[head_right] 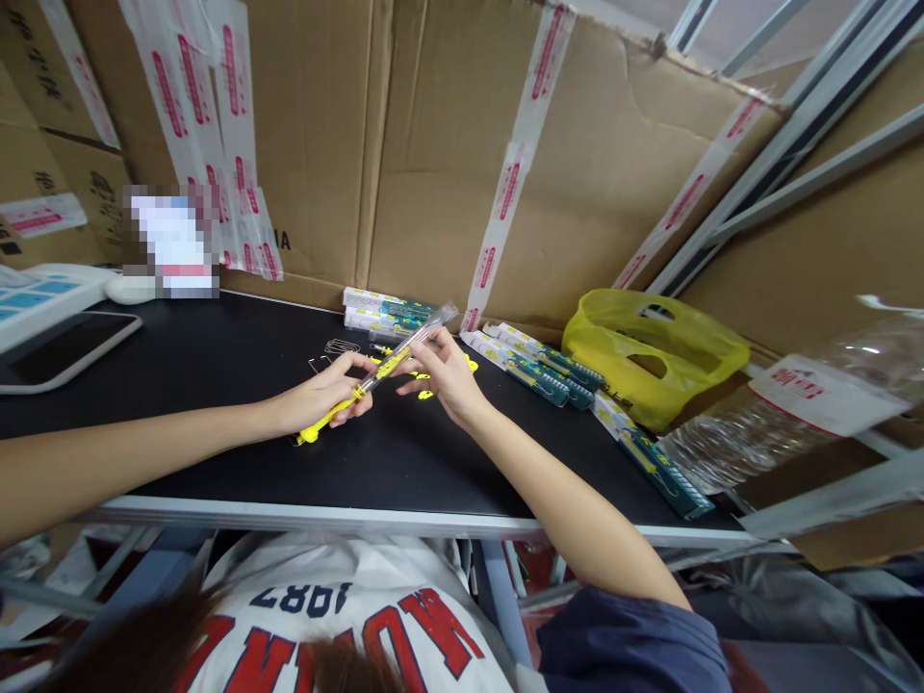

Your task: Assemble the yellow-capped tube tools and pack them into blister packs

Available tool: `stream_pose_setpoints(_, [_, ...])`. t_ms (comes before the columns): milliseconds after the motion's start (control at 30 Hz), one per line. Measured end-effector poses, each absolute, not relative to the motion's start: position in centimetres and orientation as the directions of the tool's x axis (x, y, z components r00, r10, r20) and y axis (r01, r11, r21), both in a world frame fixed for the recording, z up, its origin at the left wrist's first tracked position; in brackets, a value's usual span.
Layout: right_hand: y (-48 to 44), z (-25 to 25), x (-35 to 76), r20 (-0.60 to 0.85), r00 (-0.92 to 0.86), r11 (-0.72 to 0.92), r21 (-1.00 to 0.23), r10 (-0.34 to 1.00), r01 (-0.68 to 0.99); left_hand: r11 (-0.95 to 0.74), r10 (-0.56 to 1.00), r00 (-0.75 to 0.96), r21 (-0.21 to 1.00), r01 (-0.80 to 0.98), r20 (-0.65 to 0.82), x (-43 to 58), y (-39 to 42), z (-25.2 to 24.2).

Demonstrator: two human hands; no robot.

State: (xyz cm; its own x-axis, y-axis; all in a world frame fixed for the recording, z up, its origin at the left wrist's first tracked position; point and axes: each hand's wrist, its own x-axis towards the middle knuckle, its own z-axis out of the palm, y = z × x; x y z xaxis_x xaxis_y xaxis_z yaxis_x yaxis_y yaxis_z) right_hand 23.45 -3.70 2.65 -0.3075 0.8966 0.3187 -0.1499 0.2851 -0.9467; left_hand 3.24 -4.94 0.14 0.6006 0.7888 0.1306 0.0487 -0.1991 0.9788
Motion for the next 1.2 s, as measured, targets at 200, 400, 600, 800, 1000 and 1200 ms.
stream_pose_setpoints(200, [-3.7, 2.5, 23.6, 0.285, -0.339, 0.233, -0.954, 0.897, -0.188, -0.238, 0.737, 0.646, 0.971, -0.028, 0.199, 3.3, -4.7, -0.2])
stream_pose_setpoints(400, [-3.4, 2.5, 23.9, 0.312, -0.313, 0.272, -0.948, 0.897, -0.167, -0.247, 0.751, 0.638, 0.969, 0.030, 0.171, 3.2, -4.7, -0.1])
stream_pose_setpoints(600, [-3.8, 2.4, 23.6, 0.298, -0.386, 0.270, -0.955, 0.873, -0.127, -0.271, 0.751, 0.613, 0.961, -0.055, 0.247, 3.2, -5.0, 0.3])
stream_pose_setpoints(800, [-4.5, 2.2, 23.1, 0.285, -0.496, 0.251, -0.958, 0.820, -0.136, -0.265, 0.781, 0.581, 0.964, -0.025, 0.230, 3.2, -4.6, 0.2])
stream_pose_setpoints(1000, [-4.8, 2.3, 22.7, 0.304, -0.483, 0.259, -0.953, 0.821, -0.160, -0.220, 0.800, 0.574, 0.976, 0.009, 0.175, 3.3, -4.0, -0.2])
stream_pose_setpoints(1200, [-4.3, 3.0, 23.4, 0.339, -0.435, 0.297, -0.941, 0.834, -0.165, -0.185, 0.794, 0.587, 0.983, -0.016, 0.159, 3.3, -3.8, -0.4])
